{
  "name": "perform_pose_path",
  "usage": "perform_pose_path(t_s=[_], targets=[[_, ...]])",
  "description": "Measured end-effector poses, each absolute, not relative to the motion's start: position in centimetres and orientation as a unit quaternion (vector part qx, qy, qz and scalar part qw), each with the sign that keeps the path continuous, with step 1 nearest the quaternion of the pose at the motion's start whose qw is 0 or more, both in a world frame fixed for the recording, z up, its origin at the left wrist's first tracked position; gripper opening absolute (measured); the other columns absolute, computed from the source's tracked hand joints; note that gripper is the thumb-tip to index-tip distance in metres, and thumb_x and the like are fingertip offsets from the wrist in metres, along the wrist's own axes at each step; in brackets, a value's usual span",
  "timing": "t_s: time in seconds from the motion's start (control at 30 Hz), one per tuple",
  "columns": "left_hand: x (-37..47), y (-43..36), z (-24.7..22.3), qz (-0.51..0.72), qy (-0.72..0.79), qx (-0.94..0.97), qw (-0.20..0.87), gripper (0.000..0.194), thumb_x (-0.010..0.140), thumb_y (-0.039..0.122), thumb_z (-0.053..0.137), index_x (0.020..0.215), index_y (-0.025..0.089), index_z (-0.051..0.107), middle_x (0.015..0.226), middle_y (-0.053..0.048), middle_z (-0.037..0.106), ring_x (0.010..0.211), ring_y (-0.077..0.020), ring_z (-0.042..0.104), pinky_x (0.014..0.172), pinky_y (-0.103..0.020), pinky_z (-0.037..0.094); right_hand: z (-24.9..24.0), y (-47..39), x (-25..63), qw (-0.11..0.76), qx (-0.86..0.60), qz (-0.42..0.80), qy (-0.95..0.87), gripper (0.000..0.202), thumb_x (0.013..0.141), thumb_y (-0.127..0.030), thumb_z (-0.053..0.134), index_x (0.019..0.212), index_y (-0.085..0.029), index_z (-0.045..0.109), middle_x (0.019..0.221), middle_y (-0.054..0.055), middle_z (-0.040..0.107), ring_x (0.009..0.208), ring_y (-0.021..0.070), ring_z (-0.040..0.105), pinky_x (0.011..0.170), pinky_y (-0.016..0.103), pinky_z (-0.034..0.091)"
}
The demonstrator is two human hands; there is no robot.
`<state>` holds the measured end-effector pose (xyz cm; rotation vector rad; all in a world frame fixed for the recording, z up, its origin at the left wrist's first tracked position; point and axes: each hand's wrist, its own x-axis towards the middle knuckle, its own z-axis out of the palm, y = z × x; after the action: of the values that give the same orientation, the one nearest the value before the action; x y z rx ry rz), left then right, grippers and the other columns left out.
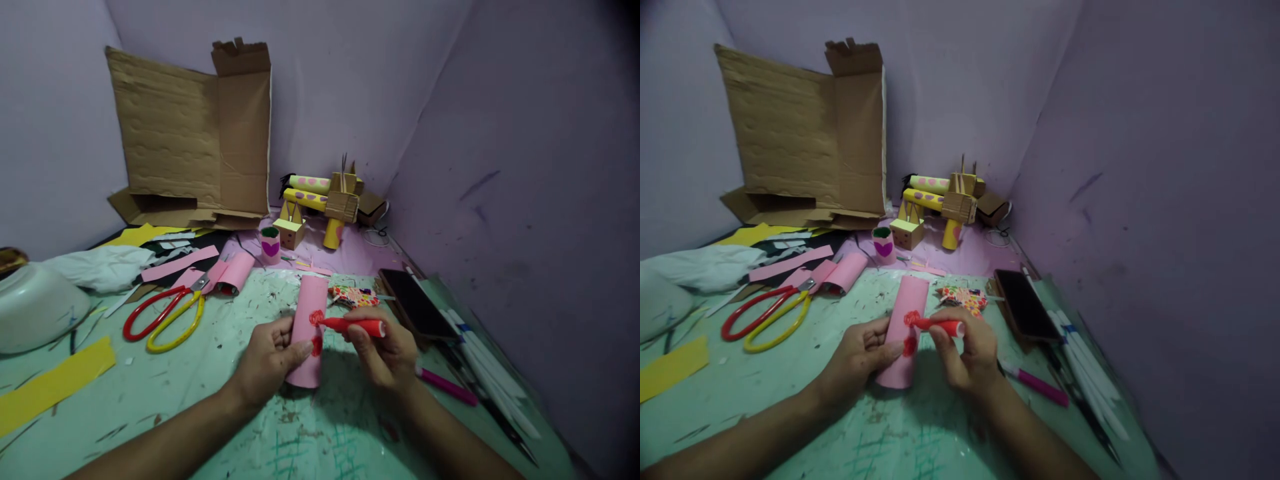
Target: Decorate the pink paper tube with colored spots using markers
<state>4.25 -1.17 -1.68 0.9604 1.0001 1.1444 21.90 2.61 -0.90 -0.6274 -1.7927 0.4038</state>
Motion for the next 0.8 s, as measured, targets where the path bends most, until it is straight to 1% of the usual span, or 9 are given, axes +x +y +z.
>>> perform_pose_path(t_s=[0.1, 0.17, 0.27, 0.37, 0.47, 0.57, 0.67, 0.8], targets=[[4.2, -1.2, -1.7, 0.498, 0.429, 0.416, 0.628, 0.027, 0.068, 0.032, 0.074, 0.084, 0.012, 0.065, 0.068, -0.003, 0.062, 0.062, -0.0154, 0.054, 0.055, -0.026, 0.039, -0.7, 2.5, 21.7, 0.543, -0.259, 0.179, -0.778, 0.014, 0.085, -0.015, 0.056, 0.095, -0.022, 0.061, 0.076, 0.002, 0.067, 0.059, 0.0143, 0.062, 0.050, 0.026, 0.048], [4.2, -1.2, -1.7, 0.502, 0.422, 0.409, 0.634, 0.028, 0.067, 0.032, 0.075, 0.085, 0.012, 0.066, 0.070, -0.004, 0.063, 0.064, -0.0157, 0.055, 0.057, -0.027, 0.041, -0.7, 2.5, 21.7, 0.544, -0.269, 0.178, -0.775, 0.013, 0.085, -0.015, 0.056, 0.094, -0.022, 0.061, 0.075, 0.002, 0.067, 0.059, 0.0141, 0.062, 0.050, 0.026, 0.048], [4.3, -1.1, -1.5, 0.512, 0.419, 0.383, 0.645, 0.032, 0.065, 0.032, 0.077, 0.086, 0.011, 0.067, 0.070, -0.004, 0.065, 0.064, -0.0159, 0.055, 0.060, -0.028, 0.043, -0.9, 2.6, 21.8, 0.567, -0.287, 0.190, -0.748, 0.013, 0.085, -0.013, 0.055, 0.093, -0.022, 0.061, 0.074, 0.001, 0.066, 0.060, 0.0139, 0.062, 0.053, 0.026, 0.048], [4.4, -1.1, -1.2, 0.517, 0.413, 0.354, 0.661, 0.035, 0.062, 0.031, 0.080, 0.087, 0.011, 0.068, 0.074, -0.006, 0.068, 0.067, -0.0160, 0.057, 0.060, -0.025, 0.044, -1.2, 2.8, 21.9, 0.594, -0.289, 0.221, -0.717, 0.014, 0.086, -0.014, 0.055, 0.095, -0.023, 0.062, 0.076, 0.001, 0.066, 0.061, 0.0137, 0.062, 0.054, 0.026, 0.049], [4.5, -1.1, -1.0, 0.515, 0.404, 0.340, 0.676, 0.038, 0.061, 0.030, 0.081, 0.092, 0.011, 0.069, 0.079, -0.007, 0.070, 0.069, -0.0159, 0.059, 0.062, -0.024, 0.045, -1.5, 2.9, 21.9, 0.598, -0.286, 0.235, -0.711, 0.014, 0.087, -0.015, 0.055, 0.096, -0.023, 0.062, 0.079, 0.002, 0.067, 0.064, 0.0148, 0.063, 0.054, 0.027, 0.049], [4.6, -1.2, -1.1, 0.515, 0.399, 0.342, 0.677, 0.041, 0.062, 0.030, 0.081, 0.096, 0.012, 0.069, 0.081, -0.007, 0.071, 0.072, -0.0167, 0.061, 0.065, -0.025, 0.047, -1.4, 3.0, 21.8, 0.595, -0.282, 0.224, -0.718, 0.014, 0.087, -0.015, 0.054, 0.096, -0.022, 0.062, 0.077, 0.002, 0.067, 0.065, 0.0151, 0.064, 0.054, 0.027, 0.049], [4.5, -1.2, -1.2, 0.514, 0.395, 0.348, 0.677, 0.037, 0.065, 0.030, 0.080, 0.096, 0.012, 0.069, 0.080, -0.006, 0.070, 0.074, -0.0173, 0.061, 0.068, -0.026, 0.047, -0.8, 2.8, 21.7, 0.585, -0.267, 0.200, -0.739, 0.014, 0.086, -0.013, 0.055, 0.095, -0.022, 0.062, 0.074, 0.001, 0.067, 0.065, 0.0144, 0.064, 0.056, 0.026, 0.050], [4.5, -1.2, -1.3, 0.516, 0.385, 0.356, 0.677, 0.038, 0.065, 0.031, 0.080, 0.096, 0.012, 0.069, 0.082, -0.007, 0.070, 0.077, -0.0182, 0.061, 0.065, -0.025, 0.046, -0.3, 2.4, 21.6, 0.566, -0.260, 0.185, -0.760, 0.012, 0.085, -0.013, 0.055, 0.092, -0.021, 0.061, 0.074, 0.001, 0.067, 0.063, 0.0129, 0.064, 0.057, 0.025, 0.050]])
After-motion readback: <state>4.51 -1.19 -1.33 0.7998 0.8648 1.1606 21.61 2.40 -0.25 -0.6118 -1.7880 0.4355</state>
